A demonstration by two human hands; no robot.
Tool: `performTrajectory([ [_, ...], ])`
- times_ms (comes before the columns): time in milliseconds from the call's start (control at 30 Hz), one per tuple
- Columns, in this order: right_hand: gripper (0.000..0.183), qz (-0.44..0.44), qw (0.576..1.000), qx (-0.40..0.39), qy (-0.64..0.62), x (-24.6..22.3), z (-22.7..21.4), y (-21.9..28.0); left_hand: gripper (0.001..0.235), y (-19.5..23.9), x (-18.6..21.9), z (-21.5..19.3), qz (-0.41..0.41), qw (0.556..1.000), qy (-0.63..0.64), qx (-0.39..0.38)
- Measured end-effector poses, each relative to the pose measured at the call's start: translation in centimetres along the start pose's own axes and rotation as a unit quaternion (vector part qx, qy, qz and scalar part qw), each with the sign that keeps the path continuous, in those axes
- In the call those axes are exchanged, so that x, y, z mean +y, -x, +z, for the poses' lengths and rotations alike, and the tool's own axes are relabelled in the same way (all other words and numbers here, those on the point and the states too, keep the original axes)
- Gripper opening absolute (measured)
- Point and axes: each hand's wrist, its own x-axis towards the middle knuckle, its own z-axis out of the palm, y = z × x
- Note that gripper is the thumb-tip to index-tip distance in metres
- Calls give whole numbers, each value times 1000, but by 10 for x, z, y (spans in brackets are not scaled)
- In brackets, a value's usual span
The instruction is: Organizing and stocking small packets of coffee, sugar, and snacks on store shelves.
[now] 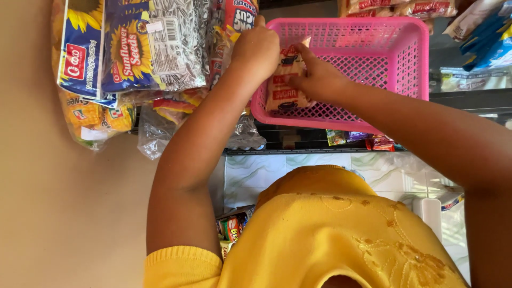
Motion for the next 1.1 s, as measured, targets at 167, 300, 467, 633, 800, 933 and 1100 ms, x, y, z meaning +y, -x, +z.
performTrajectory([
  [167, 95, -23, 999, -38, -3, 12, -10, 6, 32, 24, 32, -29, -36, 999, -13, -17],
  [300, 80, -169, 943, 80, 274, 15, -19, 24, 55, 34, 47, -26, 28, 999, -36, -8],
  [467, 92, -233, 900, 6, 367, 42, -2, 11, 99, 38, 53, -48, 71, 975, -26, -209],
  [633, 99, -237, 883, 17, 405, 47, 6, 0, 121, 34, 46, -34, 45, 961, -43, -268],
  [800, 107, -193, 880, -84, 425, 25, -15, 11, 120, 30, 36, -2, 53, 968, -33, -245],
  [933, 104, -208, 885, -97, 404, 45, -16, 11, 130, 45, 55, -36, 49, 963, -32, -262],
  [1100, 104, -230, 889, -110, 381, 73, -31, 12, 145, 44, 64, -30, 25, 961, -69, -267],
])
